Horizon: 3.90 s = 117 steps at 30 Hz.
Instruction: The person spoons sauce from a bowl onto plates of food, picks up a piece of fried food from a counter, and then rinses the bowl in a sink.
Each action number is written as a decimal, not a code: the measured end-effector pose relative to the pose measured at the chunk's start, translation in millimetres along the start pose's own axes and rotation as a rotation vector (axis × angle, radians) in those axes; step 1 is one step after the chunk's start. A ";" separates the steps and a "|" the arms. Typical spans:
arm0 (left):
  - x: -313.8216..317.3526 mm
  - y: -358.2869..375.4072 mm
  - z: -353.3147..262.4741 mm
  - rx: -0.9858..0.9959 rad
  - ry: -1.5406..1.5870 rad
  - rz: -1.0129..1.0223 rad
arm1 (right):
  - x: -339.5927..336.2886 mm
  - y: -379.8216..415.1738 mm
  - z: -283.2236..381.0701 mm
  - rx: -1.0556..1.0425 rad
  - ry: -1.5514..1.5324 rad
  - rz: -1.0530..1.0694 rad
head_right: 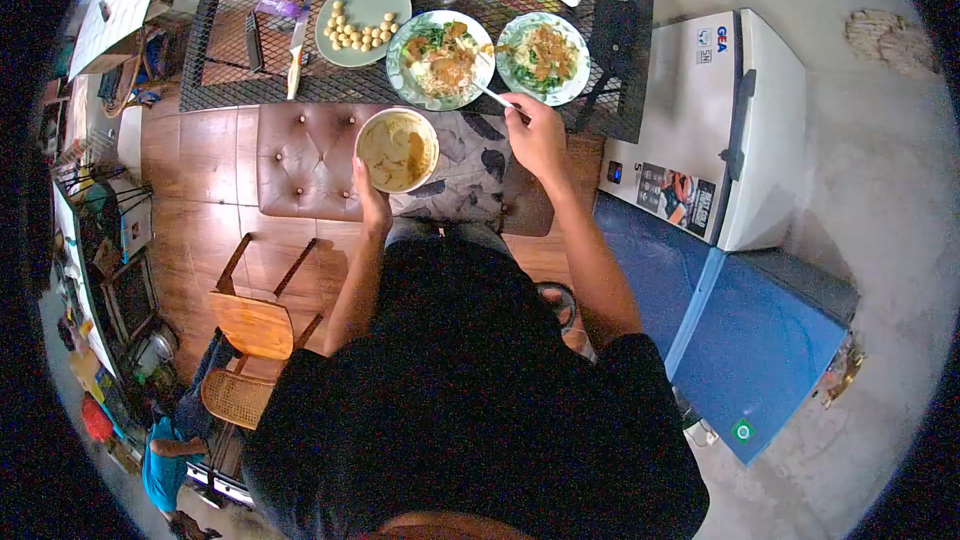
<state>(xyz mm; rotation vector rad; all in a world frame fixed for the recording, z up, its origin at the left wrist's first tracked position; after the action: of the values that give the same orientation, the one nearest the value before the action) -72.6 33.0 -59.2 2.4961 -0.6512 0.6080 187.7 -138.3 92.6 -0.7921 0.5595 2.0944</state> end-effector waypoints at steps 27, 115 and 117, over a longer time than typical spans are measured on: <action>-14.2 9.9 -11.3 0.016 -0.019 -0.003 | 37.4 4.4 21.0 -0.132 0.661 -0.165; 68.6 -69.5 -115.9 0.365 -0.658 -0.253 | 27.2 -38.6 -24.5 -0.011 0.425 -0.090; 65.9 -68.1 -113.9 0.329 -0.621 -0.270 | 21.0 -38.6 -25.9 0.111 0.402 -0.102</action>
<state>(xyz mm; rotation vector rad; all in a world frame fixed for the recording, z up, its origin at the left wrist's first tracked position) -16.8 126.5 41.3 3.0326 -0.4275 -0.1953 217.8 -121.0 55.3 -1.1607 0.8239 1.8007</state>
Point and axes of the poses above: each hand's wrist, its own y-axis away from the middle knuckle, its own x-axis out of the palm, z = x × y, the point moved 8 cm from there along -y, towards the middle knuckle, and after that the axes turned 13 degrees about y, right-handed, at the moved point
